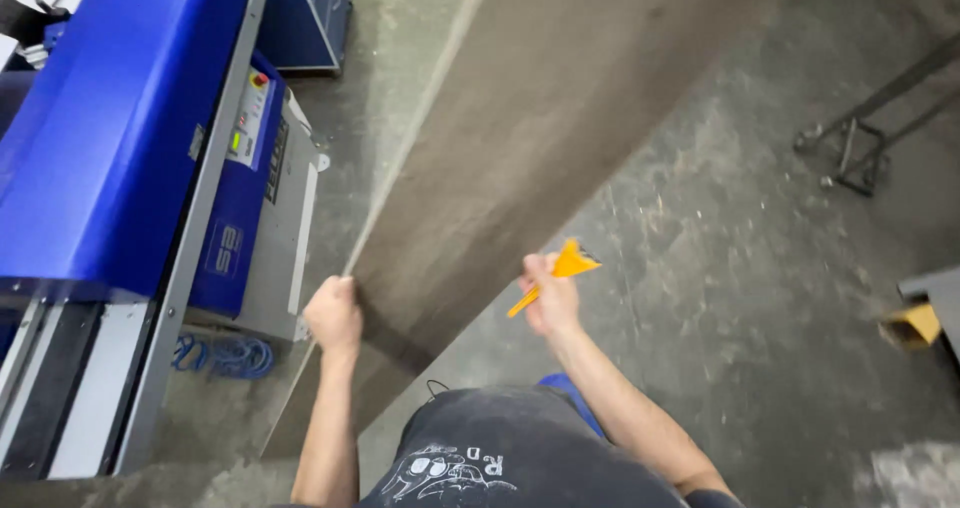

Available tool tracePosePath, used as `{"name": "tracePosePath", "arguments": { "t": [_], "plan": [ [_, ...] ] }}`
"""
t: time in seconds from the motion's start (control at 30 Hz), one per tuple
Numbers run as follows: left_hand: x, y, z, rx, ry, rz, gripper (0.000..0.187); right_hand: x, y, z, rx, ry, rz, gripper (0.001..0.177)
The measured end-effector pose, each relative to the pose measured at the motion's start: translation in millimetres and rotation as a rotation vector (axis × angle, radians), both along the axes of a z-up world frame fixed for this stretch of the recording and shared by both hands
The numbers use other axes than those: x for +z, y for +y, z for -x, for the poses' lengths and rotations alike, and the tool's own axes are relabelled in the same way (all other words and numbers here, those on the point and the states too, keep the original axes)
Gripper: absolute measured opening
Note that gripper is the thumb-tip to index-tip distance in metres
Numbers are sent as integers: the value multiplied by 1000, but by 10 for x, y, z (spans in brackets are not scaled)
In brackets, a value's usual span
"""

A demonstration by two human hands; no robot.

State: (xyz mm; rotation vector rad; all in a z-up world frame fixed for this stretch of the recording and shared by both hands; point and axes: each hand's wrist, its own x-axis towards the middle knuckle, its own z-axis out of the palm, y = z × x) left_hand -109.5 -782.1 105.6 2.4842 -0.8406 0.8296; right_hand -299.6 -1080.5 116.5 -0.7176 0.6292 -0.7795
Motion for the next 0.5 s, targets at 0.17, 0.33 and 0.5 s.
{"name": "tracePosePath", "arguments": {
  "t": [0.17, 0.33, 0.5],
  "plan": [
    [32, -1594, -646, 59, 111, 300, 54, 124, -1576, -765, -41, -91, 38, 32],
    [63, -3163, -1592, -99, 314, 553, 58, 558, -3163, -1839, -69, -136, 165, 38],
    [280, -4394, -2979, 7, 269, 802, 34, 1831, -4519, -3146, 190, -117, 750, 46]
  ]
}}
